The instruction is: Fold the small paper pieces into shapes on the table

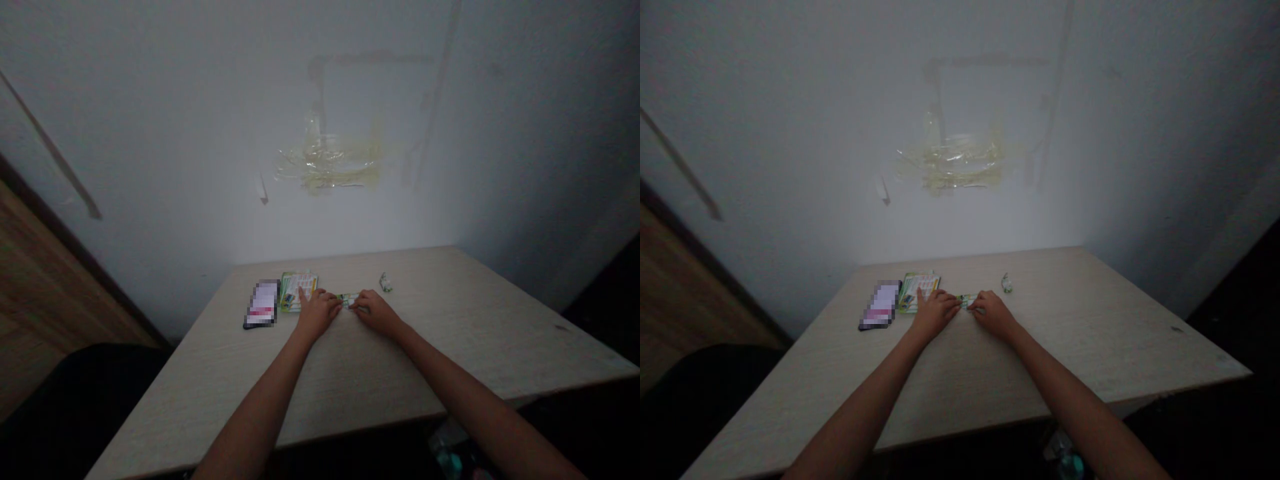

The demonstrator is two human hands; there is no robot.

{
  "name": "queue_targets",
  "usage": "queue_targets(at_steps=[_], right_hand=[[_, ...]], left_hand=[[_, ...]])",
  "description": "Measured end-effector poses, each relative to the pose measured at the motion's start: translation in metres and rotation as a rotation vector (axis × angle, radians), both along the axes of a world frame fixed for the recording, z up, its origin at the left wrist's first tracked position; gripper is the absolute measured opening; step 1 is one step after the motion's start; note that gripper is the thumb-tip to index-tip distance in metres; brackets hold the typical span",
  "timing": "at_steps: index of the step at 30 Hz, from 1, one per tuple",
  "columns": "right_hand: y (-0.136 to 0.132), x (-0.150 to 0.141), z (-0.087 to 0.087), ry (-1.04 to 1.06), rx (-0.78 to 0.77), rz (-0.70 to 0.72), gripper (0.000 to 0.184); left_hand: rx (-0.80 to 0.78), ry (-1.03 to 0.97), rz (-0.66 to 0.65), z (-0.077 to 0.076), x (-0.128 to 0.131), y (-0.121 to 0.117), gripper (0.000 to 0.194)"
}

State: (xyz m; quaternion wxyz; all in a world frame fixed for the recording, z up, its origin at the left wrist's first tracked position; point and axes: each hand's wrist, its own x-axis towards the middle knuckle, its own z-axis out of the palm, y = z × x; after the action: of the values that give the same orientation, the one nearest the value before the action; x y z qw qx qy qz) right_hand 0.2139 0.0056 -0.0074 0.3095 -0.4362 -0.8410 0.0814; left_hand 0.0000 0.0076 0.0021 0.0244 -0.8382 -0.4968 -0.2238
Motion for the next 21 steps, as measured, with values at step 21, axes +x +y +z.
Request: queue_targets(at_steps=[21], right_hand=[[-0.004, -0.005, 0.006, -0.049, -0.020, 0.033, 0.032]], left_hand=[[-0.108, -0.106, 0.158, -0.002, 0.012, -0.001, 0.023]])
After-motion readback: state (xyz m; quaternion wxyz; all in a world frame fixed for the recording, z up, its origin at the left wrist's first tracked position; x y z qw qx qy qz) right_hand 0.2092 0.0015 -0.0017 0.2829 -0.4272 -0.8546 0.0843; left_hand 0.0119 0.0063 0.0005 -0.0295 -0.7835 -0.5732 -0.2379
